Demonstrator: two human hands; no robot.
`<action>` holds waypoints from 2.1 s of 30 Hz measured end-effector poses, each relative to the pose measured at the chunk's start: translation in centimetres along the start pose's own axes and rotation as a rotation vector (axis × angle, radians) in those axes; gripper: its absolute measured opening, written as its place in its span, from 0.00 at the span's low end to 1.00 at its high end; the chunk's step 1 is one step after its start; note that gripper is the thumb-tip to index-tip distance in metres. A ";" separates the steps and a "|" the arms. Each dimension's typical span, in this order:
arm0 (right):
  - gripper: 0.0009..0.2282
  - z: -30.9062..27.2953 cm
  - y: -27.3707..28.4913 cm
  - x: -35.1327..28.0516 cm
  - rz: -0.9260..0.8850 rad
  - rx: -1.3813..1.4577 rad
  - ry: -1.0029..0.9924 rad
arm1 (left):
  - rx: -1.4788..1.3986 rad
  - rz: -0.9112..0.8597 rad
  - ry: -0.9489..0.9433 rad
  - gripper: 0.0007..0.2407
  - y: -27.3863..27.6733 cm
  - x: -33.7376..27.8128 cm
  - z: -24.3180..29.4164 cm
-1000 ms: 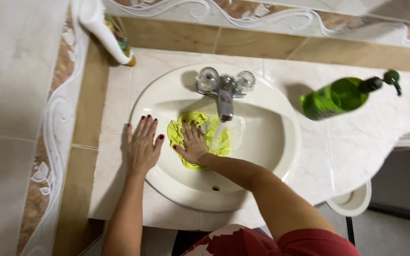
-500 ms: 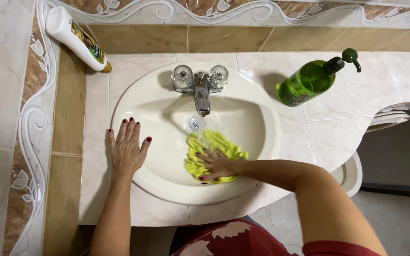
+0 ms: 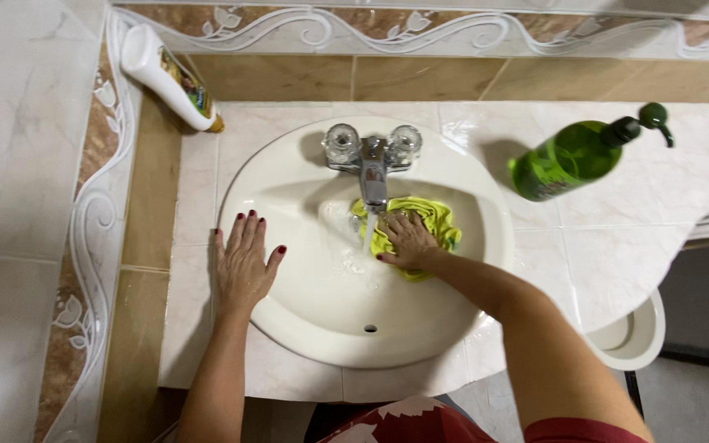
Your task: The person wets and scrubs a yellow cloth under running water in a bathroom sink, then rinses and wrings it out. They also rinse a green soap dispenser bottle under the tap and place it back on the counter.
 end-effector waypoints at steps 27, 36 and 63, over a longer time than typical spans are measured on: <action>0.37 -20.8 10.9 8.8 0.369 0.586 0.319 | -0.376 0.310 -0.173 0.29 1.4 -0.4 -1.6; 0.35 -15.9 11.8 11.2 0.845 0.540 0.148 | -0.333 0.193 -0.137 0.32 1.8 -0.5 -0.9; 0.46 -6.2 -2.0 -5.2 -0.291 0.251 0.252 | 0.046 0.155 -0.142 0.30 -0.6 1.6 10.4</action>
Point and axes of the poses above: each hand's wrist, its own x-axis towards the middle knuckle, its own y-axis out of the back of the hand, z = x × y, the point moved 10 cm from there along x, towards the middle knuckle, and after that the axes turned 6 degrees about -z, right-handed, at the moved point
